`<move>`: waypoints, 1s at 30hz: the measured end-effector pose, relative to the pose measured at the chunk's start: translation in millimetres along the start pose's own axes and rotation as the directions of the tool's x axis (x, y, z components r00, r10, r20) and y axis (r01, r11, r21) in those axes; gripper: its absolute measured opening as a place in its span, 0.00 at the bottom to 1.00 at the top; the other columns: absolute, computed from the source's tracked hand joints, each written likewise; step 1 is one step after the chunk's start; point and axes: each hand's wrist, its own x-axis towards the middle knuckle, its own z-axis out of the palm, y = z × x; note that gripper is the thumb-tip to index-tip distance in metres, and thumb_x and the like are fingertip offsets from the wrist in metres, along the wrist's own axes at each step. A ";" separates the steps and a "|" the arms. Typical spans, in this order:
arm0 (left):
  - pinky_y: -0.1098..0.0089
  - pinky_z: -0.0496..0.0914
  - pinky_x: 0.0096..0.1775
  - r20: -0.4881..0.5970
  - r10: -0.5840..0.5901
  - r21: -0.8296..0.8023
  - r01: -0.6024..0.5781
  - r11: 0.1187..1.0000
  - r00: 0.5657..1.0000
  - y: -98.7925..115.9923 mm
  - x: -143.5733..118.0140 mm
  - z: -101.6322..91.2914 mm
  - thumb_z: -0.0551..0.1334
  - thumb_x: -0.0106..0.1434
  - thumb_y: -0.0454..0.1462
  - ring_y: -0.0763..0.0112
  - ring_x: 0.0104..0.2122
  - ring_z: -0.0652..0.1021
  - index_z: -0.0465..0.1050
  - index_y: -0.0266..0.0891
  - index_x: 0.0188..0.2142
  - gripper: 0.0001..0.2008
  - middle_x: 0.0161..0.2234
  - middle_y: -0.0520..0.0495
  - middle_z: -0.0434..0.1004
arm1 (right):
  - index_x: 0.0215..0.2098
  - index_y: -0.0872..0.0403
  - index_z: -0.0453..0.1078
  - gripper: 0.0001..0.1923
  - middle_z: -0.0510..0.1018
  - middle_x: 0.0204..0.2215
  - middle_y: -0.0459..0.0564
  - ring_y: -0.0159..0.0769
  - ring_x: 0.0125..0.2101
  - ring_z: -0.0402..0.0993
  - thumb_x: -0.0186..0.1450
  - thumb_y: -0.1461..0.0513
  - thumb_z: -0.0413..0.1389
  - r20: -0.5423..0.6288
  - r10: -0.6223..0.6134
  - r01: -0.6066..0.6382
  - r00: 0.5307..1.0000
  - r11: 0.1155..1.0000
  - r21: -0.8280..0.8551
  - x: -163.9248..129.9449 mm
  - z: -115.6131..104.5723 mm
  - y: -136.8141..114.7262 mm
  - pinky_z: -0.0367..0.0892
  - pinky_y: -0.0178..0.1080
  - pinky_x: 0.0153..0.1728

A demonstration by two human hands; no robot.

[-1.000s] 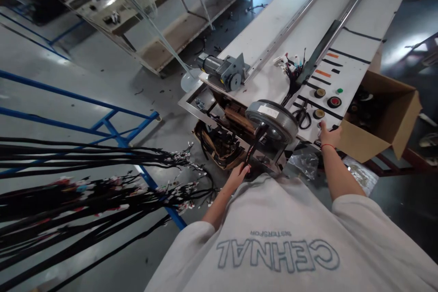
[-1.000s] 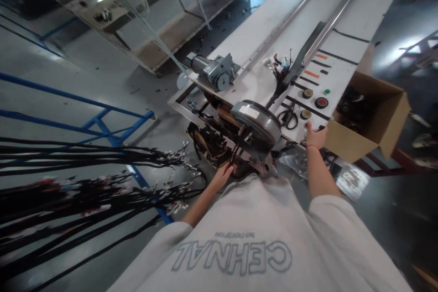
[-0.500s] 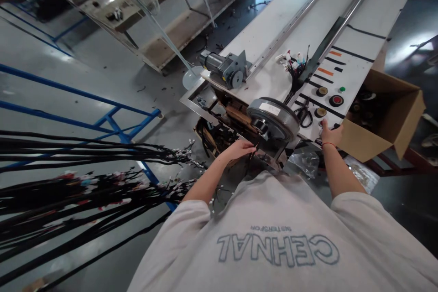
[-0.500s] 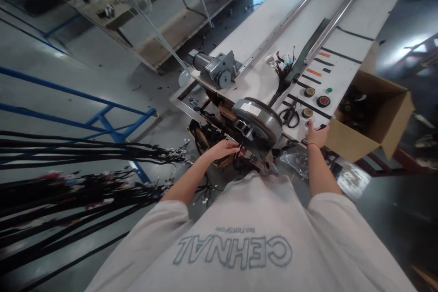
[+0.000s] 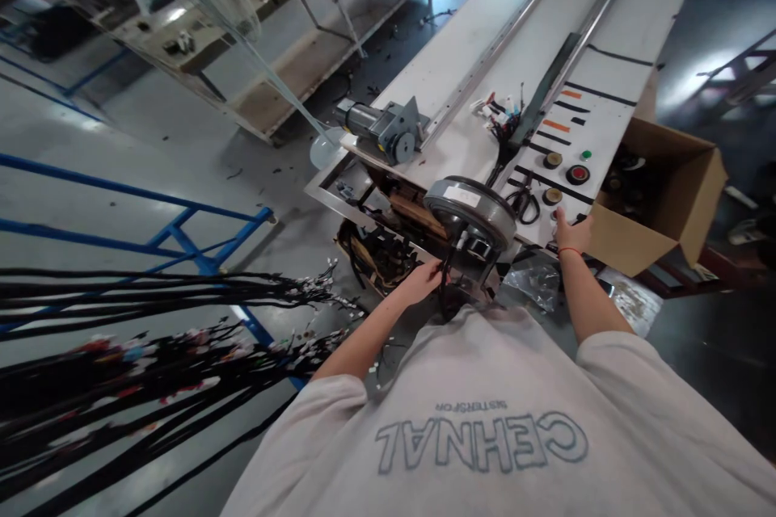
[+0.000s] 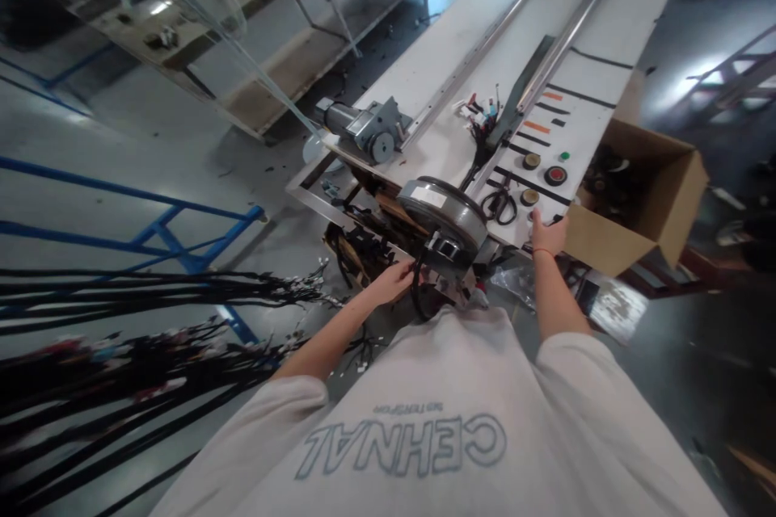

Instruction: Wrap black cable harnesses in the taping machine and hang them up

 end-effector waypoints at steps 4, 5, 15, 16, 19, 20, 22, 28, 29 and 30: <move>0.63 0.73 0.48 0.012 -0.039 -0.240 0.041 0.970 0.999 -18.8 -2.9 14.3 0.61 0.59 0.36 0.66 0.40 0.79 0.69 0.34 0.50 0.19 0.40 0.44 0.79 | 0.64 0.62 0.58 0.43 0.74 0.52 0.69 0.57 0.52 0.72 0.63 0.41 0.58 0.014 -0.020 0.020 1.000 0.999 0.033 -1.8 -1.4 0.9 0.65 0.51 0.53; 0.62 0.72 0.50 0.015 -0.066 -0.247 0.068 0.967 0.998 -21.9 -3.4 17.4 0.61 0.58 0.36 0.64 0.41 0.79 0.70 0.33 0.49 0.19 0.40 0.43 0.79 | 0.64 0.62 0.58 0.43 0.74 0.53 0.68 0.57 0.52 0.72 0.63 0.41 0.58 0.014 -0.022 0.021 1.000 0.999 0.041 -1.8 -1.5 1.4 0.65 0.51 0.53; 0.66 0.70 0.46 -0.283 -0.087 0.092 0.117 0.989 0.955 -12.2 -29.3 44.5 0.47 0.70 0.39 0.65 0.37 0.80 0.72 0.39 0.40 0.15 0.35 0.43 0.81 | 0.63 0.59 0.58 0.45 0.73 0.53 0.68 0.57 0.52 0.72 0.59 0.40 0.61 0.009 -0.002 0.001 1.000 0.996 0.092 3.6 0.5 6.6 0.66 0.53 0.53; 0.67 0.70 0.45 -0.324 -0.086 0.094 0.123 0.988 0.942 -9.9 -32.7 46.7 0.47 0.71 0.39 0.65 0.35 0.80 0.71 0.39 0.39 0.15 0.34 0.43 0.81 | 0.63 0.58 0.58 0.45 0.73 0.53 0.68 0.58 0.52 0.72 0.59 0.40 0.60 0.012 -0.003 0.002 1.000 0.995 0.098 4.5 0.8 7.0 0.66 0.54 0.53; 0.68 0.70 0.41 -0.410 -0.104 0.075 0.147 0.986 0.906 -3.5 -41.5 47.3 0.45 0.72 0.40 0.66 0.32 0.79 0.70 0.40 0.37 0.16 0.31 0.45 0.80 | 0.62 0.58 0.59 0.43 0.73 0.53 0.67 0.58 0.52 0.71 0.59 0.39 0.60 0.022 -0.007 0.005 1.000 0.995 0.102 6.3 1.3 7.7 0.66 0.54 0.52; 0.69 0.70 0.40 -0.423 -0.110 0.078 0.157 0.985 0.899 -1.5 -43.9 45.7 0.46 0.72 0.40 0.67 0.31 0.79 0.70 0.40 0.36 0.16 0.30 0.45 0.80 | 0.62 0.58 0.59 0.43 0.73 0.53 0.67 0.58 0.53 0.71 0.59 0.40 0.60 0.021 -0.008 0.006 1.000 0.995 0.099 6.4 1.4 7.6 0.66 0.54 0.52; 0.70 0.69 0.39 -0.431 -0.118 0.114 0.184 0.976 0.895 2.7 -47.3 41.5 0.46 0.72 0.40 0.67 0.31 0.79 0.71 0.40 0.36 0.16 0.30 0.46 0.80 | 0.62 0.58 0.58 0.43 0.73 0.52 0.68 0.58 0.53 0.71 0.60 0.41 0.61 0.015 -0.009 0.007 1.000 0.995 0.096 6.2 1.5 7.0 0.66 0.55 0.52; 0.69 0.67 0.40 -0.450 -0.243 0.290 0.398 0.871 0.859 22.2 -35.1 37.1 0.53 0.70 0.39 0.62 0.35 0.81 0.75 0.39 0.43 0.12 0.35 0.43 0.83 | 0.61 0.58 0.59 0.41 0.74 0.53 0.67 0.59 0.52 0.71 0.60 0.41 0.60 0.011 0.004 -0.005 1.000 0.996 0.091 3.3 -0.1 4.0 0.66 0.56 0.52; 0.69 0.67 0.41 -0.456 -0.258 0.308 0.423 0.852 0.852 25.5 -29.6 37.6 0.54 0.70 0.39 0.61 0.36 0.81 0.75 0.39 0.44 0.12 0.36 0.41 0.83 | 0.61 0.58 0.59 0.41 0.73 0.53 0.67 0.59 0.53 0.71 0.60 0.41 0.60 0.014 0.004 -0.005 1.000 0.996 0.088 2.8 -0.8 3.6 0.66 0.56 0.53; 0.68 0.67 0.41 -0.461 -0.264 0.325 0.438 0.838 0.847 28.1 -23.5 38.0 0.54 0.70 0.40 0.59 0.37 0.82 0.75 0.38 0.44 0.13 0.36 0.40 0.83 | 0.62 0.58 0.59 0.42 0.73 0.53 0.67 0.59 0.53 0.71 0.60 0.41 0.60 0.016 0.004 -0.006 1.000 0.996 0.086 2.5 -1.5 3.2 0.65 0.55 0.53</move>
